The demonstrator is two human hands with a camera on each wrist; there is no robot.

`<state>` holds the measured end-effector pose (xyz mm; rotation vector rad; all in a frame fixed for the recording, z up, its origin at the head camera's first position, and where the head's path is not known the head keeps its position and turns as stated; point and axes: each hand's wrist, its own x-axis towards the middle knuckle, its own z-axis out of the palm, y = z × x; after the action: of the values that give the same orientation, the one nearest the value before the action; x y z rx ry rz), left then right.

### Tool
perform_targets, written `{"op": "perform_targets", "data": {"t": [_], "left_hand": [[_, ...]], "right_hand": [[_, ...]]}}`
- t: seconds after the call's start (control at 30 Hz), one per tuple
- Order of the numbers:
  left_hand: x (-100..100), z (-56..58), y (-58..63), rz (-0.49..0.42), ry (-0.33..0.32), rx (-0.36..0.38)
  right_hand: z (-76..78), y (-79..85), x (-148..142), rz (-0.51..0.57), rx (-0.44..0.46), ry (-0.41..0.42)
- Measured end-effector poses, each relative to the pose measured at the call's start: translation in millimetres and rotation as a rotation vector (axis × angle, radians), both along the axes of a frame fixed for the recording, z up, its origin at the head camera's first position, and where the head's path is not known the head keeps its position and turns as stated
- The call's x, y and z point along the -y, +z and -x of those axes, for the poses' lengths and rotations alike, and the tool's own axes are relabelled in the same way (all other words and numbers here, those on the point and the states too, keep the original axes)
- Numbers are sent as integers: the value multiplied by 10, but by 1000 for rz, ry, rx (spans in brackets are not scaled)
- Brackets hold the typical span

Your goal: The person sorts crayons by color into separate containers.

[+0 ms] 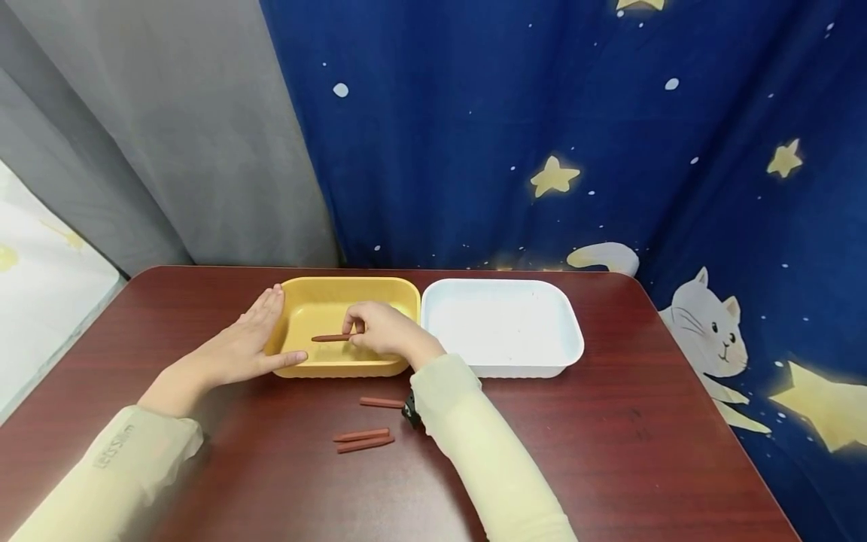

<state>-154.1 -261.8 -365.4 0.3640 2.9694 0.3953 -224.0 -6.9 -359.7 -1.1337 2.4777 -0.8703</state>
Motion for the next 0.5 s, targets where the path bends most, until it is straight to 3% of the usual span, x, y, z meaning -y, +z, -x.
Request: {"op": "perform_targets", "data": {"t": [0.23,0.5], "left_hand": [[0,-6,-10,1,-8,1],[17,12,-22,10,-4,-3]], "right_hand": [[48,-85,78,-14,64,-38],[48,-140,103,-50,31,-59]]}}
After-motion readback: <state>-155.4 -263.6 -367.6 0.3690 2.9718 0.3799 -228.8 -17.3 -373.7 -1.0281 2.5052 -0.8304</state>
